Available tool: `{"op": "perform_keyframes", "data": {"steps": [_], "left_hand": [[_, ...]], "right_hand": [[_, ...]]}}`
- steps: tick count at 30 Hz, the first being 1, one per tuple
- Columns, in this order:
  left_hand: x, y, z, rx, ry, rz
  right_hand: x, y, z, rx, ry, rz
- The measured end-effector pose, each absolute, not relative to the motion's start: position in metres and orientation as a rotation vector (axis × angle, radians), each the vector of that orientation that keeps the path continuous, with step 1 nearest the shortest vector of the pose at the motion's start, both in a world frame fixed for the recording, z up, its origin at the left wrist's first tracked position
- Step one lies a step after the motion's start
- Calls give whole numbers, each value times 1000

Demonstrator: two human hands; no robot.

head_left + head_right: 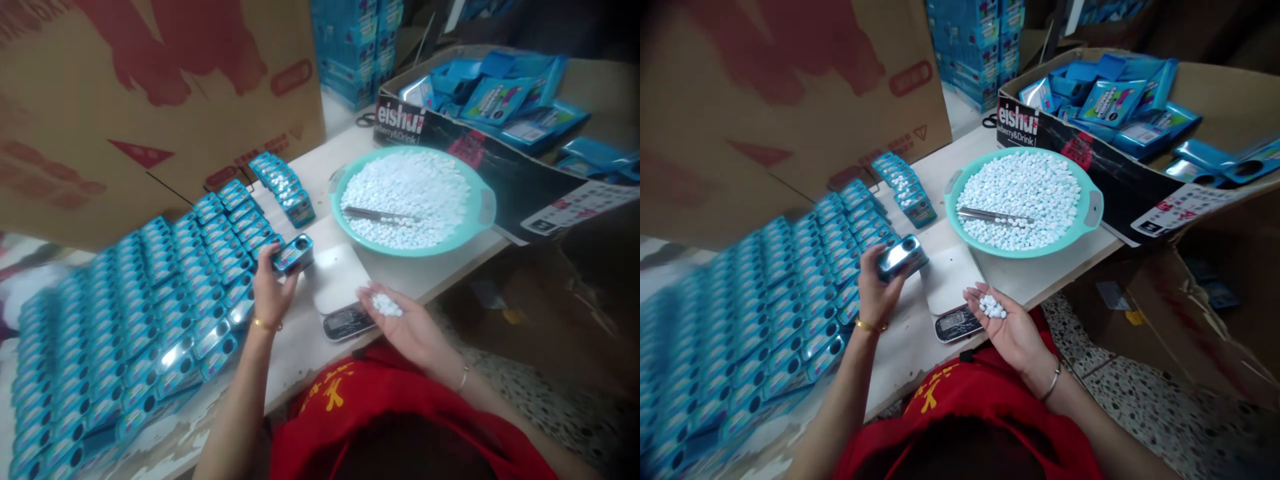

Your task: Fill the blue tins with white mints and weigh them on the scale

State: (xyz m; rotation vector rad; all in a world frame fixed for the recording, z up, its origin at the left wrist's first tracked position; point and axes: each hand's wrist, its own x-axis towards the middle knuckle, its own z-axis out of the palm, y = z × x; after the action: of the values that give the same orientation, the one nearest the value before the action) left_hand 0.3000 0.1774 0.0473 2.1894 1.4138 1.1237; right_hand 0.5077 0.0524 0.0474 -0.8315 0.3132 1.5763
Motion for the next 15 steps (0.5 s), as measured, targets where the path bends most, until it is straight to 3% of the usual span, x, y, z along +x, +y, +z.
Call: {"op": "perform_keyframes", "data": {"steps": [10, 15], "left_hand": [[267, 191, 63, 2573, 2065, 293], [303, 237, 81, 2697, 1816, 316]], "right_hand": [[500, 54, 45, -846, 334, 1591], [493, 54, 40, -850, 317, 1598]]}}
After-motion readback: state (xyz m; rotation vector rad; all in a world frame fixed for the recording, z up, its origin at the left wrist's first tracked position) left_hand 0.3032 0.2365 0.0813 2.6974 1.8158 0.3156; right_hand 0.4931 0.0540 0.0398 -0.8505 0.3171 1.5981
